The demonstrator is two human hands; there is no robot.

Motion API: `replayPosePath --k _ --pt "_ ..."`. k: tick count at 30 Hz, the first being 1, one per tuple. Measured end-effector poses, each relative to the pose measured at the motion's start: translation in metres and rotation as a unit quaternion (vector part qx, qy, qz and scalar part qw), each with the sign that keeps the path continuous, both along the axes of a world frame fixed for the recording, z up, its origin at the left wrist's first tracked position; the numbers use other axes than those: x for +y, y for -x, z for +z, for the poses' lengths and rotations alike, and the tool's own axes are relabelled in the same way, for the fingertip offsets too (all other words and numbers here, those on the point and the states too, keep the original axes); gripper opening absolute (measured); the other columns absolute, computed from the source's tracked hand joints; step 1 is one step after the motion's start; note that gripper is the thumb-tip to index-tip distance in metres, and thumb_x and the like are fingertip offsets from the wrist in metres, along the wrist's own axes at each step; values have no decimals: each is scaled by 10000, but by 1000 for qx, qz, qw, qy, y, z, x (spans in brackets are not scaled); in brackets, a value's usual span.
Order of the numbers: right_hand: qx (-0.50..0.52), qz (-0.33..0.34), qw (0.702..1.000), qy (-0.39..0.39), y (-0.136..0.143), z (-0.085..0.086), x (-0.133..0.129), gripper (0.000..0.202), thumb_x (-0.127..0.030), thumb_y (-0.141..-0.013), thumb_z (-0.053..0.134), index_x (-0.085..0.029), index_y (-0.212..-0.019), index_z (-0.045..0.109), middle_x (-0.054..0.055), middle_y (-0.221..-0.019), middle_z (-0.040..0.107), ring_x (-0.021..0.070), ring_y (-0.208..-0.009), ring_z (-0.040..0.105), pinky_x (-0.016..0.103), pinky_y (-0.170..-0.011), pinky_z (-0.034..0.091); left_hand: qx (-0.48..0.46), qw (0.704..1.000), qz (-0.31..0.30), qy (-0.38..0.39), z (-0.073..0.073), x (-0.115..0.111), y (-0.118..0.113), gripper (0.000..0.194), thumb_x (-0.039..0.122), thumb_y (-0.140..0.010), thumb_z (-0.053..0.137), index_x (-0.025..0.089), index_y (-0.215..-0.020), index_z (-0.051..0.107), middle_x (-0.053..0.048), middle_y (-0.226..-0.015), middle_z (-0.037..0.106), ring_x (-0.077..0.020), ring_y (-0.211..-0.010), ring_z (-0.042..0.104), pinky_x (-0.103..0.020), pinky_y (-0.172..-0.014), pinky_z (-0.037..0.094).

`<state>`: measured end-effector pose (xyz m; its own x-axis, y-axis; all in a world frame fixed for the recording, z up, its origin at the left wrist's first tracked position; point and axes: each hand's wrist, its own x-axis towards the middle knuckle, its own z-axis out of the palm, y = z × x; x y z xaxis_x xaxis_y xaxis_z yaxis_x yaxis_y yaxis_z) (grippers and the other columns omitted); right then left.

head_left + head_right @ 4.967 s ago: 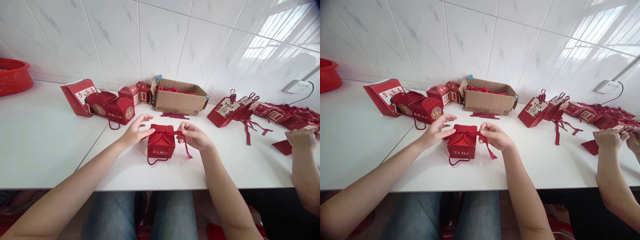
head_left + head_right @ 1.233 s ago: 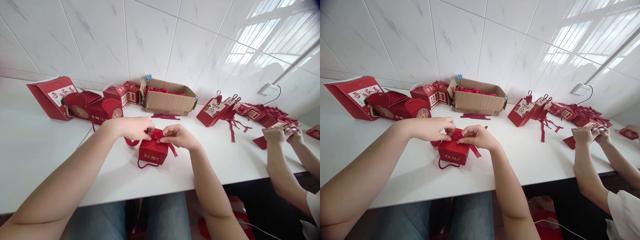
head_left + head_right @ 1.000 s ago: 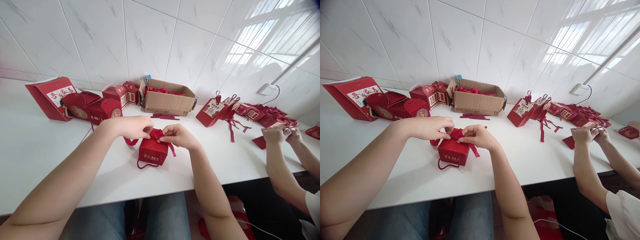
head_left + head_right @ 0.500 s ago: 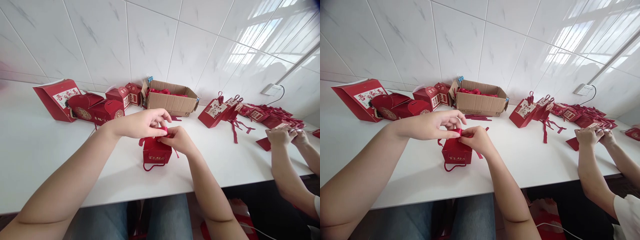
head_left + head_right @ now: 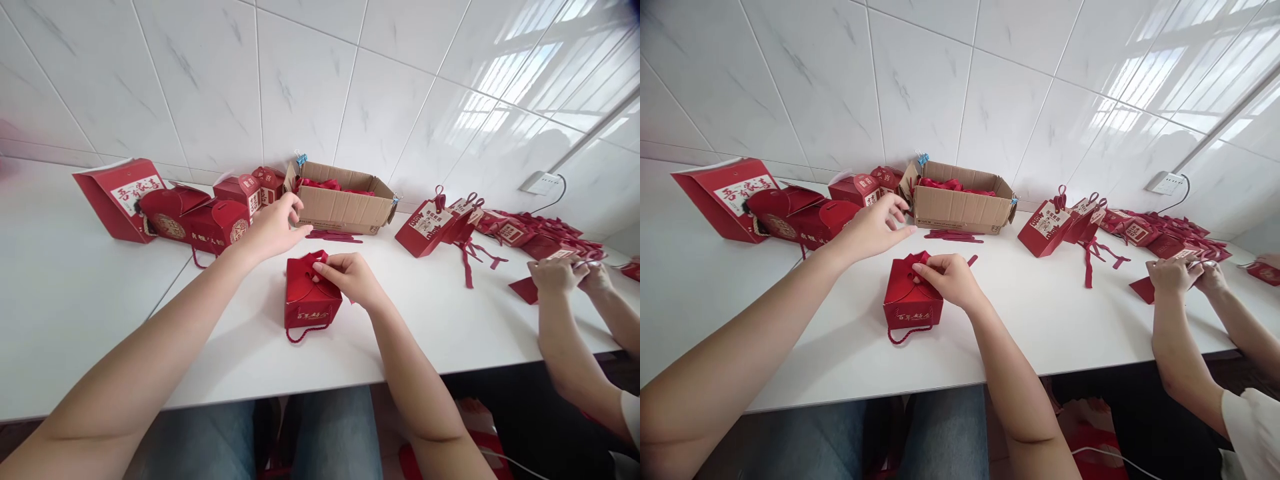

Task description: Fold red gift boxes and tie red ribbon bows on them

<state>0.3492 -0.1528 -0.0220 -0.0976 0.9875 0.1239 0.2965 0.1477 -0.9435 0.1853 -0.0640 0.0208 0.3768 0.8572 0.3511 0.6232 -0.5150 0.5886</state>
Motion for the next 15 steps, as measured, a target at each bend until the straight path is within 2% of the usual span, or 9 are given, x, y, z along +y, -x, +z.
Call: replayPosePath --k 1,3,6,11,13,15 --pt "6 -3 1000 3 0 0 1 324 -439 -813 622 -160 -661 682 46 -727 716 124 -613 583 243 -547 426 -15 1000 -9 10 -1 -1 4 360 477 -788 620 218 -1031 558 -50 -991 660 -208 -859 618 -363 -793 480" --pt "13 -8 1000 -1 -1 -1 2 323 -439 -809 626 -159 -657 679 46 -723 716 126 -618 588 245 -554 434 -17 995 -72 69 -5 -7 10 369 566 -804 569 213 -905 600 -43 -931 671 -206 -833 616 -333 -730 482" --pt "11 -8 1000 -27 0 -4 3 319 -436 -814 618 -162 -661 676 44 -731 712 133 -643 600 251 -578 443 -4 975 -172 139 -18 -15 16 394 593 -778 595 210 -856 646 -39 -919 687 -218 -880 622 -346 -778 481" --pt "19 -21 999 -40 3 -8 5 302 -434 -809 614 -165 -674 641 30 -683 681 127 -606 589 253 -563 428 -126 971 -178 102 -41 -19 16 310 468 -720 727 199 -857 659 -37 -960 689 -216 -975 613 -369 -925 450" --pt "58 -23 997 -35 5 -10 6 248 -430 -787 646 -187 -816 608 12 -685 688 139 -633 621 256 -593 456 -163 963 -186 106 -45 -20 16 265 435 -734 726 191 -806 651 -40 -963 695 -210 -965 624 -369 -928 457" --pt "99 -34 994 -30 6 -12 6 331 -425 -760 684 -228 -953 501 -17 -674 698 145 -638 643 256 -603 473 -186 957 -192 114 -46 -22 17 240 416 -758 710 188 -778 640 -42 -972 701 -207 -966 632 -370 -930 463"
